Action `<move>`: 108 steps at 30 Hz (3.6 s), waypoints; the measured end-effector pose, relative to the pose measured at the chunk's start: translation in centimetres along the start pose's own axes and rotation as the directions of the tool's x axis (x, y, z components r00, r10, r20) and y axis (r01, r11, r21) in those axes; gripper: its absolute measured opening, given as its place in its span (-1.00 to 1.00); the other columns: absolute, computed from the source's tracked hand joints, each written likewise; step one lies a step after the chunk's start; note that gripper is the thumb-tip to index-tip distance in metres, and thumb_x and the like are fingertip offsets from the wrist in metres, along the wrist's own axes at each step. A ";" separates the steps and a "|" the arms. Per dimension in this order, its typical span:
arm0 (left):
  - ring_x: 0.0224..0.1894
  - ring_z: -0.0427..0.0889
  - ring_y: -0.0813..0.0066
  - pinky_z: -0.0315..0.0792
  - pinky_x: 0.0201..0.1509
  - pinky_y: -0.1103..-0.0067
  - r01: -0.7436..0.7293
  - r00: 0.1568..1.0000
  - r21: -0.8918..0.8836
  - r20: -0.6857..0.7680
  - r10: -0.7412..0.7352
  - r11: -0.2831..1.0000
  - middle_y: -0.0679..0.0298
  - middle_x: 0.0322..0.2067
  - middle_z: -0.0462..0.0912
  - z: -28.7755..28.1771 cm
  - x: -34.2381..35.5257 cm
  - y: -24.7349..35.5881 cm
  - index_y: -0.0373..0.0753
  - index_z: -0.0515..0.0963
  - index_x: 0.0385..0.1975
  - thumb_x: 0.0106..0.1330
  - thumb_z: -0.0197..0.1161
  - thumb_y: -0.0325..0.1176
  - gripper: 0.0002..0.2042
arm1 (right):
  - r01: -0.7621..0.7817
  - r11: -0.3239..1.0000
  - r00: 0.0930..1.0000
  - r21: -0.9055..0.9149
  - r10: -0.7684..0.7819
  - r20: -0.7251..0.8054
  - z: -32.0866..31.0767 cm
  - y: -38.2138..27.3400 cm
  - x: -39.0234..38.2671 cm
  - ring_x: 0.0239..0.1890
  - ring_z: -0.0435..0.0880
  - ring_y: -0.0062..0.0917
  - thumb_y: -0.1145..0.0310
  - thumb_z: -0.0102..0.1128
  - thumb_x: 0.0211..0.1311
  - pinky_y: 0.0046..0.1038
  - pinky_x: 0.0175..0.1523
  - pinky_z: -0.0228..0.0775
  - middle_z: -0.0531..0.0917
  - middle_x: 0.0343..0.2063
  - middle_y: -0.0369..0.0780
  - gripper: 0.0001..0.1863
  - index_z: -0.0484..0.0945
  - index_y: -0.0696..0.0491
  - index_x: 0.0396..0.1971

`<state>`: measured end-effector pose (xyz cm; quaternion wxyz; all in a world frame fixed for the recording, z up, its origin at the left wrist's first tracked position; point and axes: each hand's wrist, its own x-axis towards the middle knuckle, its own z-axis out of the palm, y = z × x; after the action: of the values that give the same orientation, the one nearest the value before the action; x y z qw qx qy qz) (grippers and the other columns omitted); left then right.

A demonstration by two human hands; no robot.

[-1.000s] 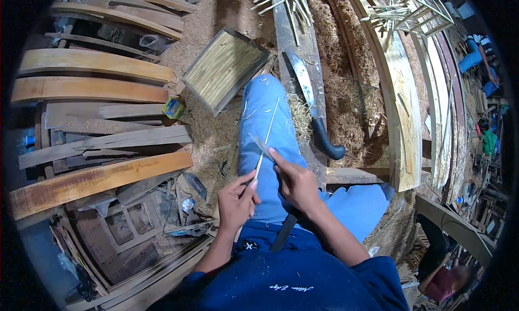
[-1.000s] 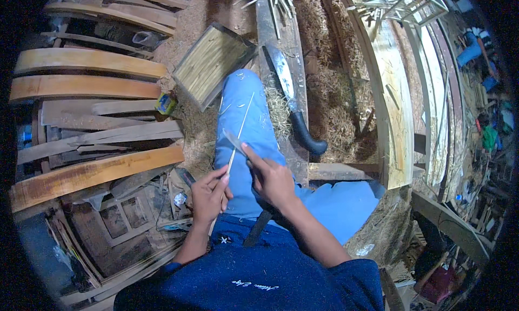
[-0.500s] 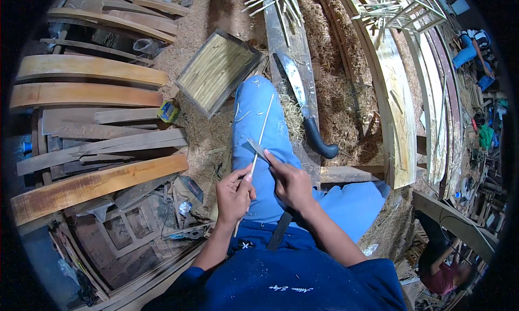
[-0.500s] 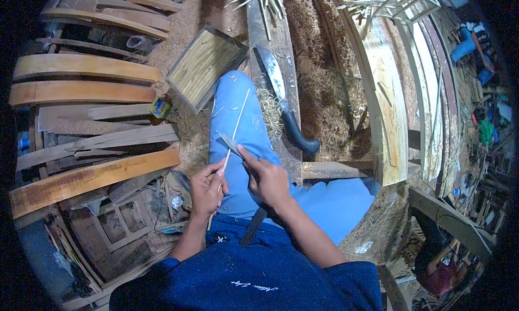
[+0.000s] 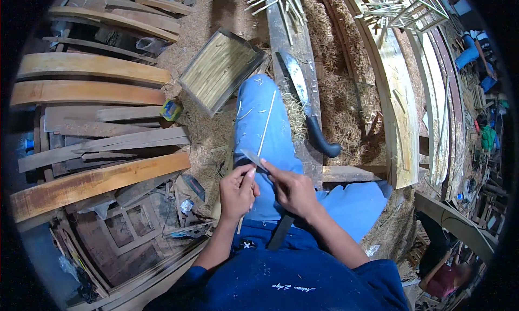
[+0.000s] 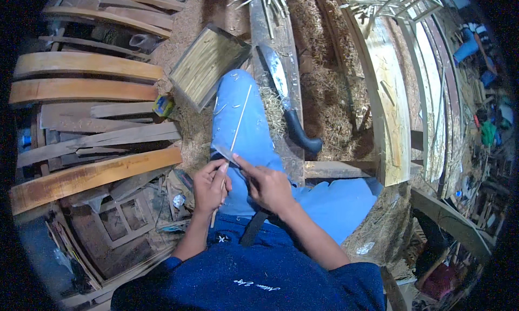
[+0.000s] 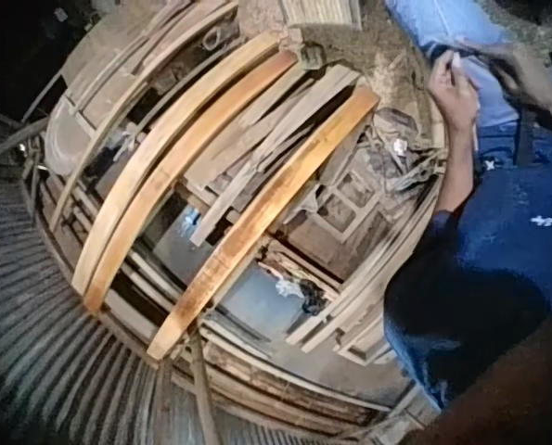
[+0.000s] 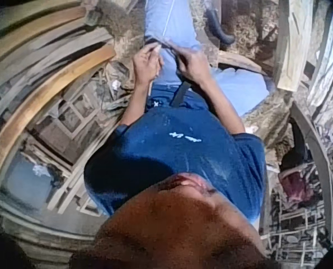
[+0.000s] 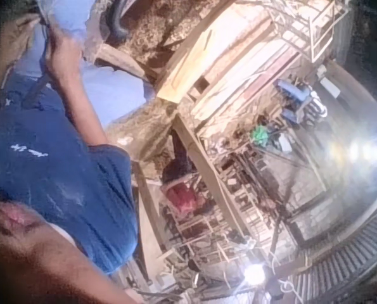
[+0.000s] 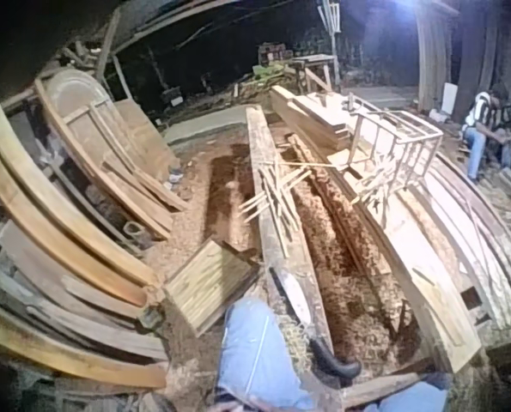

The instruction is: The person shaves a thin bamboo stick using a knife, holding the stick against their leg while sliding the blade along its length to remove small slivers.

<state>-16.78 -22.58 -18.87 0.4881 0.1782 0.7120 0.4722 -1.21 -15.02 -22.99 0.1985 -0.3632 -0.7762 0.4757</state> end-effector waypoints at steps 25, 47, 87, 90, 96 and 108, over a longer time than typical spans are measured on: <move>-0.86 0.27 0.71 0.08 -0.82 0.70 0.128 0.991 -0.061 0.043 -0.125 0.990 0.27 -0.72 0.49 -1.4 -2.7 -0.1 -0.37 0.49 0.08 0.46 0.15 -0.35 -0.71 | -0.235 0.945 0.961 0.226 0.261 -0.094 0.0 2.0 2.0 -0.14 0.69 -0.14 0.41 0.20 0.32 -0.32 -0.03 0.49 0.66 -0.13 0.06 -0.49 0.45 -0.14 0.27; -0.88 0.27 0.70 0.08 -0.85 0.72 0.095 0.993 -0.100 0.083 -0.087 0.990 0.21 -0.71 0.52 0.5 -0.7 1.9 -0.19 0.33 0.22 0.53 0.02 -0.28 -0.67 | -0.376 0.850 0.924 0.368 0.373 0.081 -2.0 1.4 1.7 -0.54 0.55 -0.41 0.12 0.16 0.40 -0.33 -0.37 0.36 0.55 -0.61 -0.12 -0.64 0.51 0.17 -0.16; -0.90 0.24 0.69 0.05 -0.86 0.68 0.091 0.993 -0.096 0.089 -0.082 0.991 0.24 -0.74 0.48 0.8 0.7 1.4 -0.25 0.36 0.11 0.50 0.07 -0.26 -0.70 | -0.497 0.641 0.855 0.585 0.479 0.200 -6.5 2.8 5.5 -0.63 0.33 -0.79 0.21 0.24 0.36 -0.60 -0.56 0.10 0.58 -0.65 -0.39 -0.69 0.58 0.15 -0.47; -0.90 0.24 0.68 0.05 -0.86 0.67 0.118 0.992 -0.087 0.055 -0.113 0.989 0.24 -0.74 0.48 0.9 0.5 1.5 -0.24 0.38 0.02 0.50 0.08 -0.23 -0.74 | -0.508 0.756 0.858 0.414 0.484 0.169 -6.1 2.0 5.6 -0.62 0.34 -0.77 0.22 0.30 0.30 -0.54 -0.54 0.12 0.47 -0.69 -0.41 -0.66 0.53 0.15 -0.57; -0.89 0.26 0.68 0.04 -0.87 0.67 0.160 0.987 -0.024 0.014 -0.160 0.987 0.26 -0.73 0.49 1.4 0.7 1.6 -0.26 0.40 -0.12 0.48 0.13 -0.19 -0.75 | -0.252 0.934 0.944 -0.252 0.295 0.149 -4.0 1.1 6.3 -0.40 0.70 -0.10 0.32 0.37 -0.07 -0.14 -0.27 0.53 0.66 -0.53 0.04 -0.76 0.62 0.18 -0.45; -0.87 0.25 0.69 0.03 -0.85 0.68 0.146 0.989 -0.035 0.015 -0.146 0.989 0.29 -0.72 0.49 1.7 1.0 2.2 -0.26 0.46 -0.20 0.41 0.25 -0.21 -0.76 | -0.227 0.847 0.862 -0.480 0.404 0.306 -3.3 1.5 7.3 -0.34 0.72 -0.03 0.24 0.46 -0.15 -0.11 -0.17 0.59 0.68 -0.49 0.07 -0.72 0.67 0.10 -0.46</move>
<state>-16.18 -19.94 -17.71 0.5290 0.1198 0.7115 0.4468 -3.32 -7.14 -23.02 -0.1300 -0.4190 -0.8127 0.3835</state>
